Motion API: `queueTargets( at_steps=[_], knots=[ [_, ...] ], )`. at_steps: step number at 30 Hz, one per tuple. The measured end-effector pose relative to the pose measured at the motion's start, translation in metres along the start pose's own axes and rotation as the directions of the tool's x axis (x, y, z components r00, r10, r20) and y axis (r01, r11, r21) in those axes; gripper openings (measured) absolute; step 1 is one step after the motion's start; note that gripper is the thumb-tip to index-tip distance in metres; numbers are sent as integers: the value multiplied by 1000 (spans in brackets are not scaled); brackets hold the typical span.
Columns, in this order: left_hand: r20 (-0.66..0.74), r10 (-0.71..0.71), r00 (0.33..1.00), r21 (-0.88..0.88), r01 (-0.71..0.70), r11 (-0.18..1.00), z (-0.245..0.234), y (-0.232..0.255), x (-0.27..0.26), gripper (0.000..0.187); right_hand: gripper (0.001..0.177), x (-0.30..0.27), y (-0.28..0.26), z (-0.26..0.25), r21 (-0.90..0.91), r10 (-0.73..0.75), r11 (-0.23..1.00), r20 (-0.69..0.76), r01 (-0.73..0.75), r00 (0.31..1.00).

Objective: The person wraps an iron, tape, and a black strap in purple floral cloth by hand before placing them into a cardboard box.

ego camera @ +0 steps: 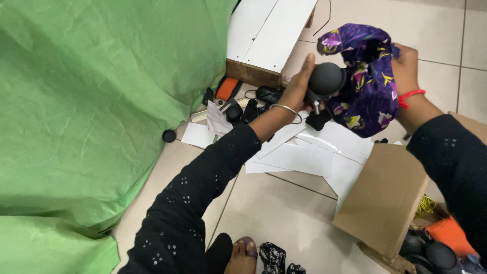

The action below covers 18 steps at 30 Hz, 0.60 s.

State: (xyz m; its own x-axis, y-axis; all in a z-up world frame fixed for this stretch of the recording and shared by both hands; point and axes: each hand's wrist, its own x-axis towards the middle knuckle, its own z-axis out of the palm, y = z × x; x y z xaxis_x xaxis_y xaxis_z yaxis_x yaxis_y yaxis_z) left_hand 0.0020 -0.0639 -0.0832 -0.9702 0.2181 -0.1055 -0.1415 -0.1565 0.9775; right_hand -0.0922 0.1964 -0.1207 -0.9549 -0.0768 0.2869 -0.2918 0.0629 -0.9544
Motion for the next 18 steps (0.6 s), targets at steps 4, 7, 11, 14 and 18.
queueTargets(
  at_steps=[4,7,11,14,18],
  knots=[
    [-32,66,997,-126,-70,990,6,18,-1,83,11,-9,-24,-28,-37,52,998,-98,-56,994],
    [-37,108,993,-141,-112,984,10,23,-1,92,27,-34,-48,-22,-37,33,999,-75,-36,997],
    [-23,56,998,-232,-60,971,22,15,6,89,41,-58,-91,7,37,1,999,74,-3,997],
    [-14,-17,1000,-376,10,926,32,1,18,82,49,-75,-131,44,-95,-220,968,137,233,966],
    [22,22,1000,-434,-10,901,25,-29,45,79,67,-101,-169,65,-402,-510,701,295,589,808]
  ],
)
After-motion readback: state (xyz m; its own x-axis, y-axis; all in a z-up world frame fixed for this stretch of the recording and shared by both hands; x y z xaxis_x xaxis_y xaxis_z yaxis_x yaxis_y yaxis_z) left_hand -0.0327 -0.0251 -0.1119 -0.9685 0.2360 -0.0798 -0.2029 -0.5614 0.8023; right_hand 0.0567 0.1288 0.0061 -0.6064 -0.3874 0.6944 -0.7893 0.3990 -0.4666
